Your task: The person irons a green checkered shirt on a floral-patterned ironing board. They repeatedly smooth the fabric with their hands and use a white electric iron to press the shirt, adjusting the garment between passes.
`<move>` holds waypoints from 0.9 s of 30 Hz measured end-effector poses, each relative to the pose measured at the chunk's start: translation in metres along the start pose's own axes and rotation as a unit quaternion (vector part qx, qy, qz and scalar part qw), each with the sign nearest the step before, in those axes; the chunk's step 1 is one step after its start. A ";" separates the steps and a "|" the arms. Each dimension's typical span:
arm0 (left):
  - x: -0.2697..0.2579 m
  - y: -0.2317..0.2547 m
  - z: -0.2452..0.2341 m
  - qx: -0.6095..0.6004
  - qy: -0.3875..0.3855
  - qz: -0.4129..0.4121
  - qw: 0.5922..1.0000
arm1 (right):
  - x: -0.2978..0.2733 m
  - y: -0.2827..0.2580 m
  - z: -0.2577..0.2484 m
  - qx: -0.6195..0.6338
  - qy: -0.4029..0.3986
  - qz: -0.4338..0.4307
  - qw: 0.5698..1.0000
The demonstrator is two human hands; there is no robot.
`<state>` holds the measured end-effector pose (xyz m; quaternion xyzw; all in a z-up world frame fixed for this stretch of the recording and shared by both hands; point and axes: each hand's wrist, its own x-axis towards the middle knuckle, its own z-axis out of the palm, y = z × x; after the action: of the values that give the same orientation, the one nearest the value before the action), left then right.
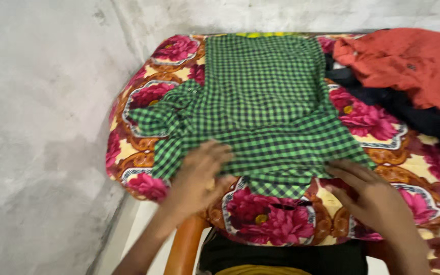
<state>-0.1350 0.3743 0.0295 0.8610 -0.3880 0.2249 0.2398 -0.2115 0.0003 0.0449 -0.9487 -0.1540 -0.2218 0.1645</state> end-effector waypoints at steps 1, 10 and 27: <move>0.011 0.014 0.012 -0.009 -0.035 0.030 0.999 | -0.006 0.015 -0.010 0.038 -0.029 0.044 0.998; 0.090 0.063 0.094 -0.014 -0.109 0.133 0.985 | -0.067 0.360 -0.086 0.212 0.209 0.320 0.900; 0.088 0.054 0.109 -0.042 -0.080 0.111 0.990 | -0.081 0.228 -0.092 0.221 0.340 0.332 0.852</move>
<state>-0.1028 0.2292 0.0069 0.8170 -0.5082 0.1637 0.2179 -0.2311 -0.2572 0.0293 -0.7472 0.1905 -0.4231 0.4757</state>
